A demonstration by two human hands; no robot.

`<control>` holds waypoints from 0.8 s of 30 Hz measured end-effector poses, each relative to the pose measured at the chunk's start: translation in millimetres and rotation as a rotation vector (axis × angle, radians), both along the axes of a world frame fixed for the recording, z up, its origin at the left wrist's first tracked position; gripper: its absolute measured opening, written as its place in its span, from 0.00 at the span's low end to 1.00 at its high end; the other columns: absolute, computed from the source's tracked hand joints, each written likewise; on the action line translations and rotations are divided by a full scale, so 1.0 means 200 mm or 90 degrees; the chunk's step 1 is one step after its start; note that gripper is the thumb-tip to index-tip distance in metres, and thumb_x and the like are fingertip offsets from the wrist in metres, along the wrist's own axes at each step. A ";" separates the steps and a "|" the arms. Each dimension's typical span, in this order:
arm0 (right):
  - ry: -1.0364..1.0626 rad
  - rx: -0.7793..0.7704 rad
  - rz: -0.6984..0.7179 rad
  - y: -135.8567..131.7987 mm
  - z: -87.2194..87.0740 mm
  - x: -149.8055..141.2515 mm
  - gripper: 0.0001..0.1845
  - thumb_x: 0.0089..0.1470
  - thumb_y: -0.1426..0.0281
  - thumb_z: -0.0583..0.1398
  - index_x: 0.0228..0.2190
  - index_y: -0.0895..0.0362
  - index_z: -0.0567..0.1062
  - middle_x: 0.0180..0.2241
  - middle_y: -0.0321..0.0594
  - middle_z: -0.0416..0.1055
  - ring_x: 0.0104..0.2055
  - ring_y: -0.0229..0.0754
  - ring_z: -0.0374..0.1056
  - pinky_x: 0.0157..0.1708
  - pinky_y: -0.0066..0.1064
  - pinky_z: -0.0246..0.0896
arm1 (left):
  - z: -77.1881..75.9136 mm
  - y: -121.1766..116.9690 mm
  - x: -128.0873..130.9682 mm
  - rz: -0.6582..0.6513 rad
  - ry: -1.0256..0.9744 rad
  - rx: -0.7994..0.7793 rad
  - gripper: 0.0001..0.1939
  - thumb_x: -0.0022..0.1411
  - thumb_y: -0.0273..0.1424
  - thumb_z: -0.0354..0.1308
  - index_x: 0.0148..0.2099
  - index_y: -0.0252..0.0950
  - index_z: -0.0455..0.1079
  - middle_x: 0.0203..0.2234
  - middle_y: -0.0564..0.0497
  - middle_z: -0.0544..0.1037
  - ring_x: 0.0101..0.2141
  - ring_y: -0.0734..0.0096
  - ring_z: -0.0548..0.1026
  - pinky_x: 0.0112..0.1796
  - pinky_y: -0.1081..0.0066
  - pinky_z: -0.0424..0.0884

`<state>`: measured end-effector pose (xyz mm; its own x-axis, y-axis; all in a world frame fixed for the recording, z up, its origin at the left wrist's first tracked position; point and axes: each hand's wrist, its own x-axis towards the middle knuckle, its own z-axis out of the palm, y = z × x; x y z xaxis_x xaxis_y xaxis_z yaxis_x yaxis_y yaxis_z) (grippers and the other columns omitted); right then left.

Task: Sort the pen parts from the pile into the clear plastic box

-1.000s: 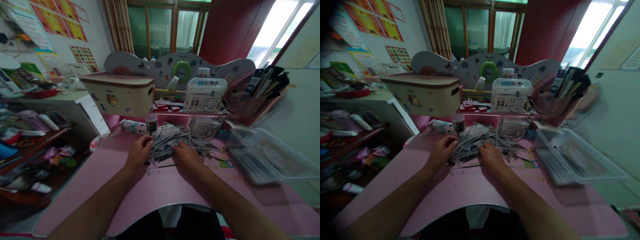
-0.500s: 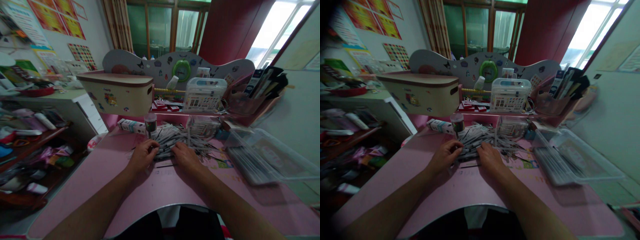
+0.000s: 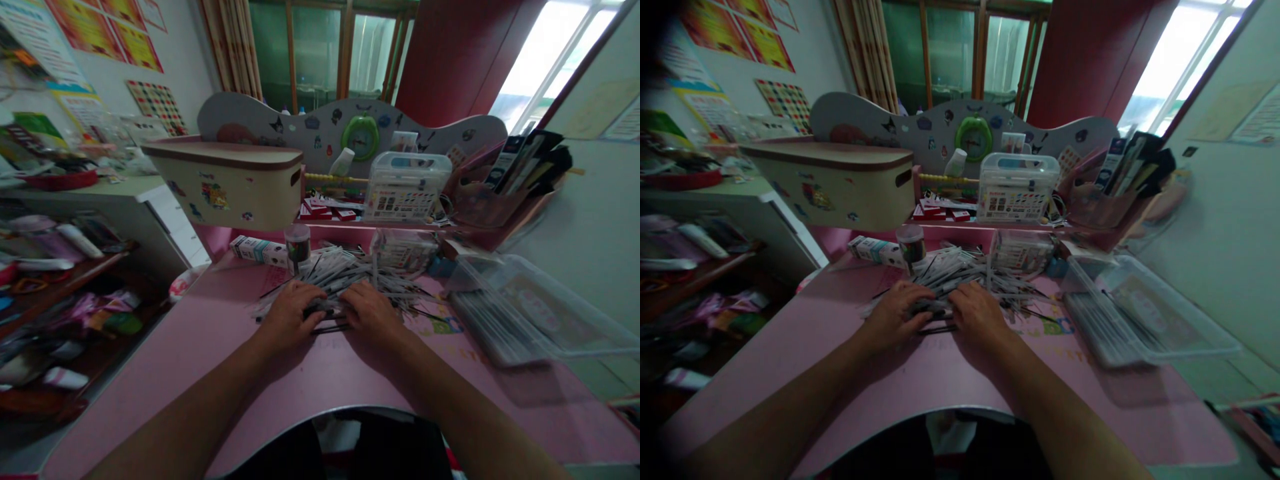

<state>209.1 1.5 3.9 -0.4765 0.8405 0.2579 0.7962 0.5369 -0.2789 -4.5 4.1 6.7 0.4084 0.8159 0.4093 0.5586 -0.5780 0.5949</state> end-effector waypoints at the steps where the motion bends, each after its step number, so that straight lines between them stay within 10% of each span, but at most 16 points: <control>1: 0.020 0.007 0.016 0.00 0.00 0.00 0.08 0.57 0.77 0.58 0.36 0.56 0.76 0.40 0.45 0.74 0.45 0.47 0.63 0.47 0.36 0.58 | 0.00 0.00 0.00 -0.006 0.003 -0.002 0.09 0.59 0.29 0.62 0.43 0.40 0.78 0.40 0.45 0.81 0.43 0.56 0.73 0.46 0.59 0.67; 16: 0.444 -0.105 -0.066 0.00 0.05 0.03 0.09 0.60 0.69 0.55 0.40 0.56 0.73 0.37 0.41 0.75 0.39 0.41 0.70 0.43 0.31 0.63 | 0.02 0.03 -0.02 0.015 -0.036 -0.094 0.13 0.64 0.34 0.54 0.43 0.41 0.79 0.36 0.47 0.83 0.38 0.60 0.79 0.41 0.64 0.71; 24: -0.082 -0.418 0.028 -0.04 0.28 0.18 0.06 0.46 0.68 0.66 0.27 0.57 0.75 0.25 0.34 0.71 0.26 0.36 0.62 0.25 0.26 0.50 | 0.01 0.02 -0.02 0.097 -0.149 -0.107 0.13 0.64 0.37 0.54 0.44 0.41 0.77 0.33 0.49 0.82 0.35 0.60 0.79 0.38 0.65 0.72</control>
